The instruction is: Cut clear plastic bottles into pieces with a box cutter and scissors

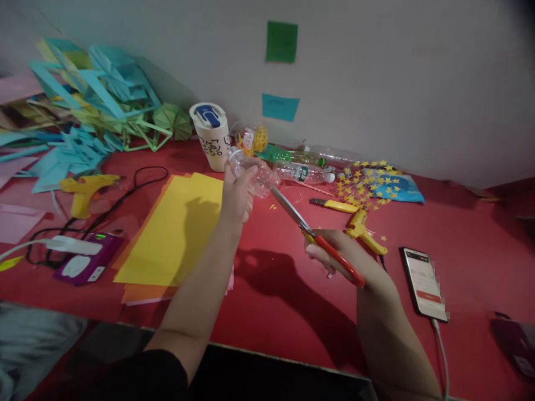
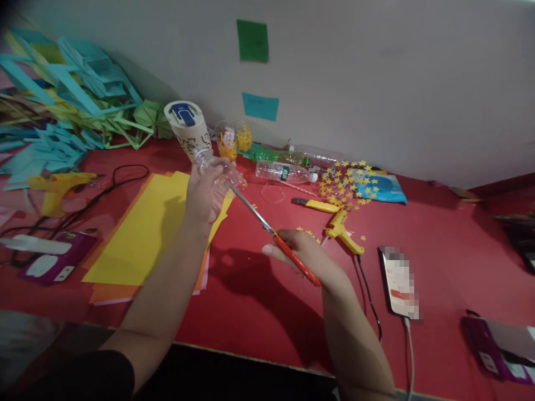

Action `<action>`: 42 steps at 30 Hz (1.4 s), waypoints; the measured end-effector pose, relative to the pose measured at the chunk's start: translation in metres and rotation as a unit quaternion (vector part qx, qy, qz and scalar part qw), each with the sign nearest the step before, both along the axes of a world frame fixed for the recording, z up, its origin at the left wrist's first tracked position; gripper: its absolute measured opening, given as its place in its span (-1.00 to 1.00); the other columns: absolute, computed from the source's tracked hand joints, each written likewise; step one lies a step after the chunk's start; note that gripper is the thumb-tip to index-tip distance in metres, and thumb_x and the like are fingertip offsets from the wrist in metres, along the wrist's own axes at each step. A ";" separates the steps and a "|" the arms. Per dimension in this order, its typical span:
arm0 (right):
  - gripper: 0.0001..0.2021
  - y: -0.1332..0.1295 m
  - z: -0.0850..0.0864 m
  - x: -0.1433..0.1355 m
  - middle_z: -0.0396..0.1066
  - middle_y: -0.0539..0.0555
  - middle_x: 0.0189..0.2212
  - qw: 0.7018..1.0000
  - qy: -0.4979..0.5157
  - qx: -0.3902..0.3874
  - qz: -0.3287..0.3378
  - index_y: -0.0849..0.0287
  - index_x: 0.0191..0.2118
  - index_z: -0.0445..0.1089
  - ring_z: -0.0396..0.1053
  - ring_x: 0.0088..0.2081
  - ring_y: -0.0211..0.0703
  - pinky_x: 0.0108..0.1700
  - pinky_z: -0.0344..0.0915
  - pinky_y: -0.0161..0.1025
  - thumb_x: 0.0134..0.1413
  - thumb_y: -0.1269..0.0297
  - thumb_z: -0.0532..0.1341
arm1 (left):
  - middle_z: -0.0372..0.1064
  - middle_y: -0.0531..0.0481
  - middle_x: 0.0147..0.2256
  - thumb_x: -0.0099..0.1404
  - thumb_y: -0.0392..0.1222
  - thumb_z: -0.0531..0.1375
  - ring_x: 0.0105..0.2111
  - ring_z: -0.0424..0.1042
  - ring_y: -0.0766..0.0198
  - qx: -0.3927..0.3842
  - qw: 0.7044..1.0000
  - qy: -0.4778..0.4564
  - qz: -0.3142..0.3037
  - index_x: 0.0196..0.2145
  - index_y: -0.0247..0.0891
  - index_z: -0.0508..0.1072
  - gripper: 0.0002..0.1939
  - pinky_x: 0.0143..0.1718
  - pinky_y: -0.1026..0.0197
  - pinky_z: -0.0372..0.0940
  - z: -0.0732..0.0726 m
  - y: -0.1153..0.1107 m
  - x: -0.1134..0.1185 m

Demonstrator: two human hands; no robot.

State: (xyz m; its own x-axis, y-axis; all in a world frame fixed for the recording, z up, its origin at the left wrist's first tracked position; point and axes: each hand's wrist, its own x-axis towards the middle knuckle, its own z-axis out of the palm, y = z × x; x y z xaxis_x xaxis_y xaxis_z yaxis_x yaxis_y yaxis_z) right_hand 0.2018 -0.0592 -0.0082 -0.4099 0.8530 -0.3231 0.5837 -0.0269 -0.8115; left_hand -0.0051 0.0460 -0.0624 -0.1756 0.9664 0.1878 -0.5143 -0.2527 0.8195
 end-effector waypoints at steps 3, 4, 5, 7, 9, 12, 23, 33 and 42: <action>-0.42 0.000 -0.001 -0.001 0.12 -0.12 -0.71 1.000 0.002 -0.012 -0.011 0.06 -0.54 0.06 0.16 -0.64 -0.29 -0.50 0.10 -0.26 0.00 -0.39 0.14 | 0.47 0.01 -0.21 0.04 -0.02 0.42 0.01 0.48 0.02 0.004 1.000 0.000 -0.006 -0.15 -0.07 0.28 -0.50 0.01 -0.10 0.40 0.000 -0.001 0.001; -0.42 0.000 -0.002 -0.001 0.13 -0.12 -0.71 1.000 0.001 -0.011 -0.011 0.06 -0.54 0.07 0.16 -0.64 -0.29 -0.50 0.10 -0.26 0.00 -0.39 0.14 | 0.46 0.01 -0.21 0.03 -0.01 0.42 0.00 0.48 0.02 0.005 1.000 -0.002 -0.006 -0.15 -0.07 0.27 -0.49 0.00 -0.11 0.40 -0.001 -0.001 0.002; -0.42 0.000 -0.002 -0.001 0.13 -0.12 -0.71 1.000 0.000 -0.008 -0.009 0.06 -0.54 0.07 0.16 -0.63 -0.29 -0.50 0.10 -0.26 0.00 -0.38 0.14 | 0.46 0.01 -0.21 0.03 0.00 0.42 0.01 0.48 0.02 0.007 1.000 -0.001 -0.004 -0.15 -0.07 0.27 -0.48 0.00 -0.11 0.40 -0.001 0.000 0.002; -0.43 0.000 -0.001 -0.002 0.13 -0.12 -0.71 1.000 0.000 -0.005 -0.002 0.06 -0.54 0.07 0.16 -0.63 -0.29 -0.51 0.09 -0.27 0.02 -0.38 0.14 | 0.46 0.02 -0.23 0.03 0.03 0.42 0.00 0.48 0.04 0.015 1.000 0.006 0.005 -0.16 -0.07 0.27 -0.49 0.01 -0.09 0.38 -0.002 0.001 0.003; -0.43 0.000 0.000 -0.002 0.14 -0.11 -0.70 1.000 -0.002 -0.003 0.004 0.06 -0.54 0.06 0.16 -0.63 -0.29 -0.51 0.09 -0.28 0.03 -0.38 0.13 | 0.46 0.04 -0.26 0.04 0.03 0.41 -0.05 0.49 0.08 0.022 1.000 0.013 0.014 -0.19 -0.08 0.27 -0.52 0.00 -0.06 0.39 -0.002 0.001 0.004; -0.42 0.000 0.001 -0.003 0.14 -0.11 -0.70 1.000 -0.011 0.017 0.006 0.05 -0.55 0.02 0.15 -0.63 -0.29 -0.51 0.06 -0.27 0.03 -0.39 0.11 | 0.46 0.06 -0.28 0.04 -0.01 0.41 -0.11 0.50 0.14 0.024 0.999 0.011 0.018 -0.23 -0.08 0.27 -0.55 -0.03 -0.02 0.41 -0.001 0.001 0.005; -0.41 0.000 -0.001 -0.003 0.08 -0.11 -0.68 0.999 -0.023 0.036 0.000 0.05 -0.55 0.02 0.07 -0.58 -0.30 -0.49 -0.03 -0.27 0.03 -0.40 0.09 | 0.42 0.07 -0.28 0.07 -0.08 0.37 -0.10 0.48 0.12 0.023 0.999 0.011 0.019 -0.18 -0.06 0.23 -0.56 0.00 -0.07 0.36 0.005 -0.003 0.008; -0.39 -0.007 0.003 -0.008 0.03 -0.13 -0.67 0.996 -0.057 0.060 -0.030 0.07 -0.53 0.07 0.02 -0.58 -0.31 -0.48 -0.05 -0.27 -0.02 -0.44 0.12 | 0.43 0.16 -0.28 0.04 -0.09 0.40 -0.11 0.47 0.13 0.048 0.999 0.016 0.016 -0.26 0.00 0.29 -0.62 -0.01 -0.07 0.35 0.016 -0.004 0.001; -0.41 -0.031 -0.004 0.003 0.09 -0.09 -0.61 0.982 -0.125 0.108 -0.089 0.08 -0.57 0.06 0.03 -0.53 -0.29 -0.46 -0.05 -0.27 -0.01 -0.37 0.15 | 0.45 0.23 -0.30 0.09 -0.23 0.33 0.25 0.22 0.04 0.064 0.998 0.003 0.014 -0.22 -0.01 0.23 -0.62 0.20 -0.22 0.17 0.035 -0.020 0.001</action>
State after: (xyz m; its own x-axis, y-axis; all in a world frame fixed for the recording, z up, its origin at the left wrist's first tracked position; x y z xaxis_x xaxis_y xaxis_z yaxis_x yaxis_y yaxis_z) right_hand 0.2045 -0.0901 -0.0121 -0.1783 0.9637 -0.1988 0.7669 0.0096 -0.6416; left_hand -0.0041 0.0255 -0.0271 -0.2006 0.9291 0.3108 -0.5004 -0.3699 0.7827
